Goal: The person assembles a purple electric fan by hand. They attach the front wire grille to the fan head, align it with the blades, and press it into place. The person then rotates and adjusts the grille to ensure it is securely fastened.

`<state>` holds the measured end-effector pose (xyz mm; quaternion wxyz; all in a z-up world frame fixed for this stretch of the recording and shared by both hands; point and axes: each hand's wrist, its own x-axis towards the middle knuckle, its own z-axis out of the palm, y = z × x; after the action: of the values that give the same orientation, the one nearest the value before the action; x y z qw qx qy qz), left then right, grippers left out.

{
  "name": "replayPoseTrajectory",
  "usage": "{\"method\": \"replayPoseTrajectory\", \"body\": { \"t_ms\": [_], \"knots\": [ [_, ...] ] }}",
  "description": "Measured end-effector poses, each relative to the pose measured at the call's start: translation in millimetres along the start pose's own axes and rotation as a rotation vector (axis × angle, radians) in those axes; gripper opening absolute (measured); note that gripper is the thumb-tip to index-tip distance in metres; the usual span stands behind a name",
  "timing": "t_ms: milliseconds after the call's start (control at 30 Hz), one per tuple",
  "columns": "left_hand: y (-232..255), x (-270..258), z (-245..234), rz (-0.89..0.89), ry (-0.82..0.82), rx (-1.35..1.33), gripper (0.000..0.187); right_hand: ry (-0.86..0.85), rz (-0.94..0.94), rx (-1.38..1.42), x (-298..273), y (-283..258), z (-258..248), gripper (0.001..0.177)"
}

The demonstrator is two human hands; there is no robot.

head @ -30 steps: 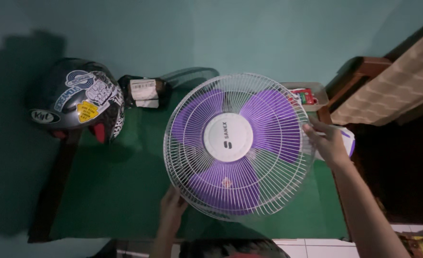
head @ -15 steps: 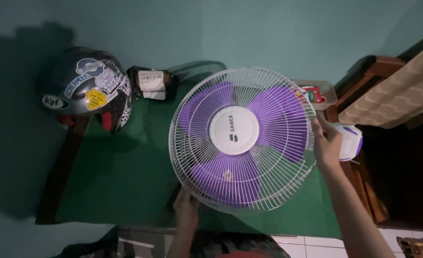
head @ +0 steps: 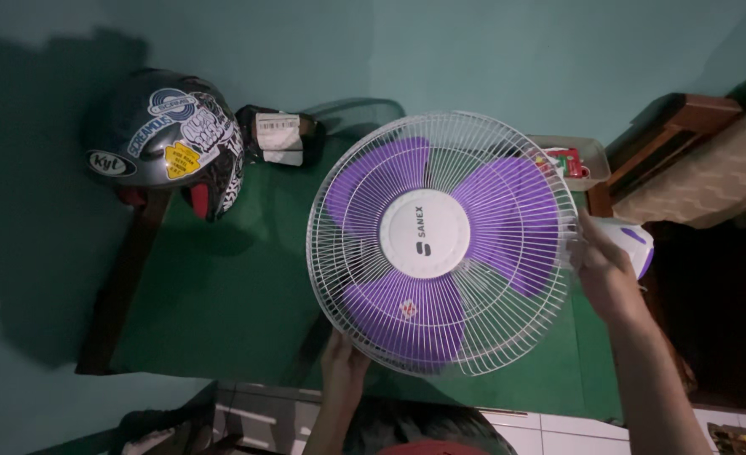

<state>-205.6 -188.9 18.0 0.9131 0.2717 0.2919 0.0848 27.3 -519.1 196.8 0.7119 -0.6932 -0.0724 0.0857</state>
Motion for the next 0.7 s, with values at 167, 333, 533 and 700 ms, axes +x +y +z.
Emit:
{"method": "replayPoseTrajectory", "body": {
  "t_ms": [167,333,533,700],
  "knots": [
    [-20.1,15.4,-23.8,-0.002,0.054,0.039,0.054,0.151,0.034,-0.357,-38.7,-6.5,9.5,0.057],
    [-18.5,23.7,-21.6,0.039,0.088,0.038,0.058,0.313,-0.019,-0.312,-37.8,5.7,24.3,0.051],
    [12.0,-0.3,18.6,-0.084,-0.011,0.005,0.075,0.380,-0.068,-0.320,-18.5,10.3,36.7,0.049],
    [20.1,-8.8,37.0,0.027,-0.077,0.233,0.096,0.270,0.088,-0.236,-25.9,0.8,26.5,0.055]
  ]
}}
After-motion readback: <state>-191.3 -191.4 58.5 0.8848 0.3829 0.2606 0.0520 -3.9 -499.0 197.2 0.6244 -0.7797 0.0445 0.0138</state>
